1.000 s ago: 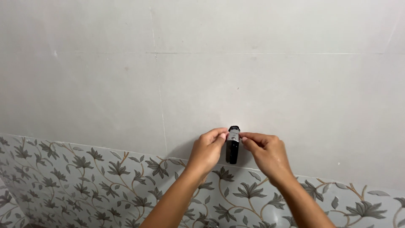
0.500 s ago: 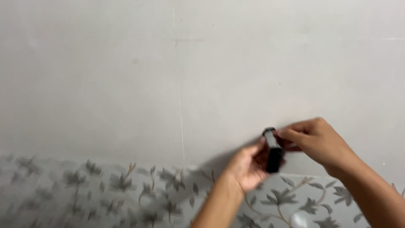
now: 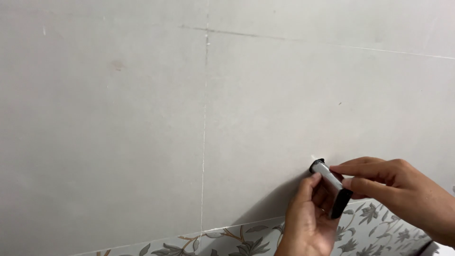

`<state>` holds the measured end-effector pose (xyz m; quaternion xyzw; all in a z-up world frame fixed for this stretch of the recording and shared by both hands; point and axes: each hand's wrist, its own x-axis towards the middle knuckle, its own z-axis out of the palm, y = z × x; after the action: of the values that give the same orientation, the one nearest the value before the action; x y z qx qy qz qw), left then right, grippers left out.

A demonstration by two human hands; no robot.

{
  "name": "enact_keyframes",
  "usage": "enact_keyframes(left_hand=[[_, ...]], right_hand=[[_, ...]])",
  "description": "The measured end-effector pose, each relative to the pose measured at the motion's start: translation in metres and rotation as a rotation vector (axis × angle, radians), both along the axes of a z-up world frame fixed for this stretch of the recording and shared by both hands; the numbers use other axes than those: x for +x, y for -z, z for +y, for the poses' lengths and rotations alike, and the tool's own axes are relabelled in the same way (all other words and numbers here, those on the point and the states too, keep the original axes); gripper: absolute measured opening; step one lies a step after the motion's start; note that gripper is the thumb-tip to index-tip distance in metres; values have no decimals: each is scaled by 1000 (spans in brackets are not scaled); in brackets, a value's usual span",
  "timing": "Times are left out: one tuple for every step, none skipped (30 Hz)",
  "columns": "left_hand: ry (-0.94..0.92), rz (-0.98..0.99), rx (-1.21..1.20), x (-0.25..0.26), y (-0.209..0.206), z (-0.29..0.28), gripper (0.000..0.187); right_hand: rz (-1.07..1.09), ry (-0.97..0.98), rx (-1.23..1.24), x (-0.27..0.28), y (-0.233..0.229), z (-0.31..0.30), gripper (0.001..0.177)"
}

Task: The person is wrapping teflon tape around faucet threads and installing plumbing fixtures onto a bathroom wall.

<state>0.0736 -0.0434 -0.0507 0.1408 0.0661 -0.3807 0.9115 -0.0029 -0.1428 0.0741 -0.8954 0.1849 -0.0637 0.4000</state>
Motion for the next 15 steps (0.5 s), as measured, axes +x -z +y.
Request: enact_keyframes(left_hand=[[23, -46, -73, 4, 9, -1, 33], [46, -92, -146, 7, 17, -2, 30], [52, -90, -155, 7, 12, 3, 30], [92, -99, -164, 6, 6, 8, 28], [135, -109, -169, 6, 1, 13, 25], [145, -109, -174, 14, 13, 3, 25], [144, -103, -201, 21, 24, -9, 23], [144, -96, -229, 28, 36, -23, 20], [163, -93, -228, 26, 33, -22, 20], [148, -88, -244, 24, 31, -21, 20], [128, -83, -264, 23, 28, -19, 20], [142, -80, -268, 17, 15, -12, 20], [141, -41, -219, 13, 2, -2, 21], [140, -1, -170, 9, -11, 8, 22], [141, 0, -171, 12, -3, 1, 22]], right_hand=[[7, 11, -93, 2, -5, 7, 32], [15, 21, -185, 4, -10, 14, 30], [18, 28, -194, 8, -16, 26, 30], [49, -10, -448, 12, -23, 36, 26], [80, -48, -696, 16, -29, 46, 23], [83, -39, -700, 22, -33, 48, 23], [79, -93, -794, 26, -37, 48, 21], [75, -149, -886, 30, -40, 46, 20], [85, -131, -884, 29, -39, 44, 20], [73, -197, -908, 28, -38, 42, 21], [57, -266, -936, 28, -37, 42, 23], [65, -253, -937, 28, -36, 40, 23], [51, -299, -974, 29, -36, 39, 25], [36, -344, -1010, 31, -36, 39, 28], [38, -343, -1010, 32, -34, 35, 28]])
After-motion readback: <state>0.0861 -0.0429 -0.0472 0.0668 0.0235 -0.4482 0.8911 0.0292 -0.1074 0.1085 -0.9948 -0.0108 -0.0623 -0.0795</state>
